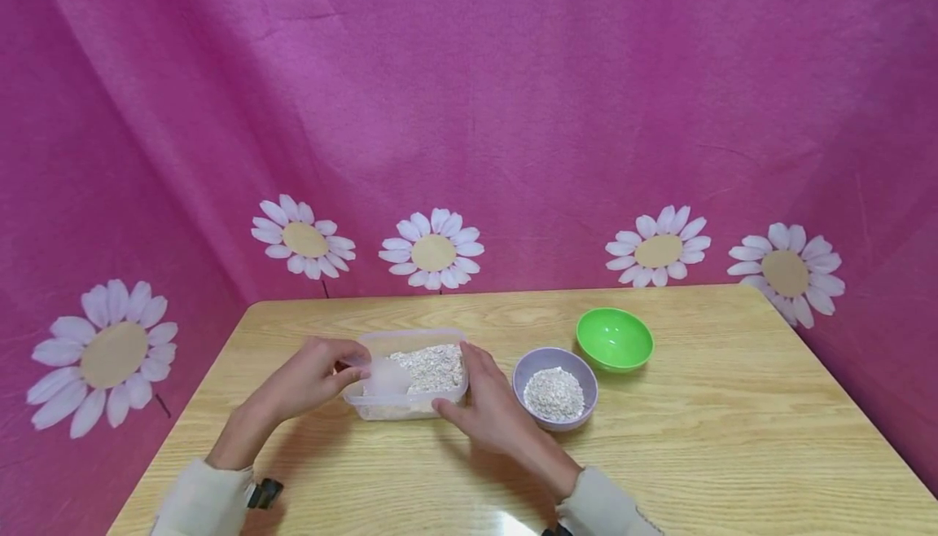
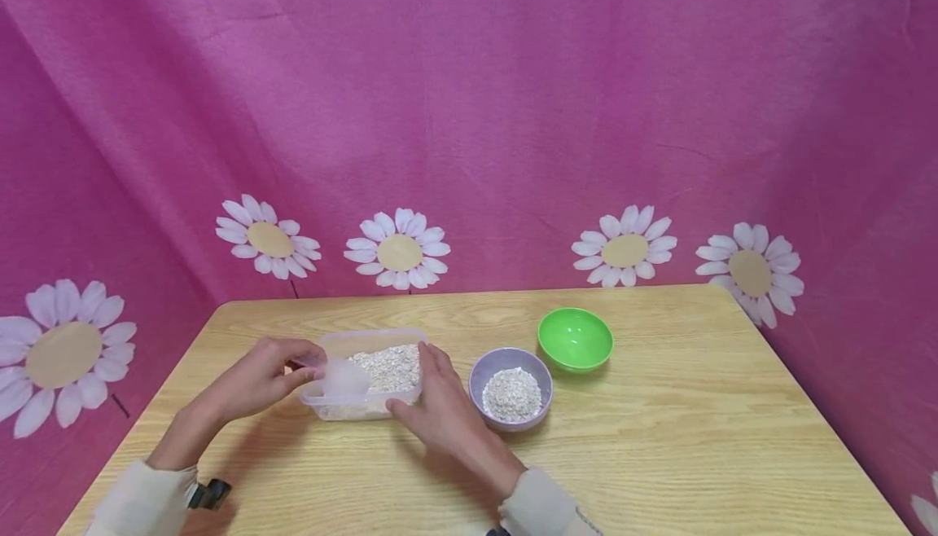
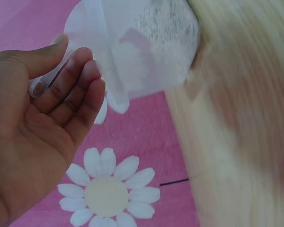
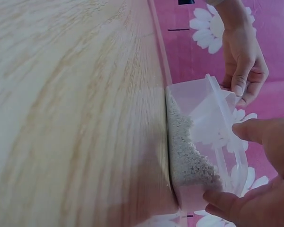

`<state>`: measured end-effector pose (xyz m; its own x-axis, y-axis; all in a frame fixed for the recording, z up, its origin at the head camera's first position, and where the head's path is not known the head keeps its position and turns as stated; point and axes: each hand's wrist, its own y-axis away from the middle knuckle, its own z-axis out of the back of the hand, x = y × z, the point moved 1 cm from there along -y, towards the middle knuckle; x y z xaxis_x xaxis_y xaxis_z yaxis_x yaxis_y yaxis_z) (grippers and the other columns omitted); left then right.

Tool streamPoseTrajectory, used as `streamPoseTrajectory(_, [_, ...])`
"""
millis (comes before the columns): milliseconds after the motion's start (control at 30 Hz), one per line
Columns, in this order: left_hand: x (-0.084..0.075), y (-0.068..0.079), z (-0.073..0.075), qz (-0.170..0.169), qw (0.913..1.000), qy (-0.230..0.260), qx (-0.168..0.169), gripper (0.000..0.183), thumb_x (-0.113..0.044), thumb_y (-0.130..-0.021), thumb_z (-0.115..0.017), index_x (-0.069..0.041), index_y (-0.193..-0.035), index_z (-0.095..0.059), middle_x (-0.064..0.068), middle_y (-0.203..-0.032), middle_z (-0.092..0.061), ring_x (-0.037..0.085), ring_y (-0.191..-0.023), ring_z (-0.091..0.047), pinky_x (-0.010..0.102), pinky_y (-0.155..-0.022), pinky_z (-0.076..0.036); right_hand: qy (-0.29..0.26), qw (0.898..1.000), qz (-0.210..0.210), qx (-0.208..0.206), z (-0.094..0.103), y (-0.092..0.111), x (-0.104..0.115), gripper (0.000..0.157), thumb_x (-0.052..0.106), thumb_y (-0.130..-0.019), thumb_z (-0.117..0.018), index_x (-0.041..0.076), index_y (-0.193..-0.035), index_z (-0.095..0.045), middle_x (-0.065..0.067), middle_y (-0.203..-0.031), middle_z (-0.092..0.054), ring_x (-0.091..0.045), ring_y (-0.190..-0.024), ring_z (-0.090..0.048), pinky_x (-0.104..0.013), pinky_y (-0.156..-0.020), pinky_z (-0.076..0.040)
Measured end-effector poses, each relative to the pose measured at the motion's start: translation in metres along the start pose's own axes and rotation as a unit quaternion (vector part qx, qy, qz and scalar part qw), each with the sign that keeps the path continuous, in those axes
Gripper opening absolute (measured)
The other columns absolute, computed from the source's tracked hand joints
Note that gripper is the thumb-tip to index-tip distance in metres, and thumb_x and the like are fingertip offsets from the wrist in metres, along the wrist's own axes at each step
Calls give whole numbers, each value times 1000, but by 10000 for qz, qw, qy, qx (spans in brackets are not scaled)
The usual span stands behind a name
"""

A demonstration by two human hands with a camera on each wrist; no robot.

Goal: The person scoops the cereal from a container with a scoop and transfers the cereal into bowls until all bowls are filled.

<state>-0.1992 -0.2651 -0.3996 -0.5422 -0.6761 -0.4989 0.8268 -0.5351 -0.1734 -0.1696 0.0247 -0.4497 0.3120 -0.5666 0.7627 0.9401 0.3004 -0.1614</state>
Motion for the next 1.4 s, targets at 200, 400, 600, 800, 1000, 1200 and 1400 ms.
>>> streamPoseTrajectory(200, [-3,-4,-17,51,9994,342,-76,12,-8,-100,-75,-2,-110,-78,2,-96,-79,0,-82,-65,25,-74,-56,-66,10000,45,-45,-1,-1,-3,89,28,-95,-81,-12,-160,-35,-28,-160,-49,-42,-152,-46,-54,-126,-37])
streamPoseTrajectory(400, [-8,-6,-31,242,9974,620,-261,10,-11,-100,-75,-5,-108,-79,-2,-96,-78,2,-83,-64,25,-78,-57,-64,10000,-64,-5,-2,-1,-3,88,29,-96,-80,-11,-160,-36,-27,-158,-52,-41,-150,-48,-53,-125,-39])
streamPoseTrajectory(600, [-12,-11,-43,286,9953,842,-389,4,-11,-101,-74,-9,-103,-78,-2,-97,-77,3,-85,-65,26,-80,-58,-18,10000,-53,-45,-2,-1,-3,87,30,-95,-80,-11,-160,-37,-26,-157,-53,-40,-148,-50,-53,-124,-41])
streamPoseTrajectory(800, [-13,-11,-46,467,9945,866,-372,5,-12,-101,-75,-9,-103,-78,-1,-95,-77,4,-83,-63,25,-79,-57,-1,10000,-57,-28,-2,0,-4,88,30,-95,-80,-11,-160,-37,-26,-156,-54,-39,-147,-52,-53,-123,-42])
streamPoseTrajectory(1000, [-11,-10,-45,501,9934,955,-403,7,-13,-102,-74,-9,-105,-79,-1,-100,-78,5,-89,-68,27,-84,-60,-152,9998,-85,-9,4,1,-2,89,30,-95,-82,-9,-161,-37,-26,-158,-52,-42,-147,-51,-56,-124,-40])
streamPoseTrajectory(1200, [-6,-7,-41,552,9887,1214,-687,9,-12,-102,-73,-7,-107,-79,0,-99,-78,6,-86,-69,26,-78,-59,-285,9994,-192,-104,16,3,2,91,33,-94,-83,-4,-162,-37,-23,-163,-48,-43,-134,-62,-57,-118,-47])
streamPoseTrajectory(1400, [-1,-3,-40,641,9813,1531,-971,11,-11,-101,-75,-5,-110,-78,4,-95,-79,14,-85,-74,25,-76,-58,-503,9983,-264,-87,31,8,3,89,31,-95,-83,-1,-164,-36,-21,-164,-46,-46,-133,-64,-51,-111,-54])
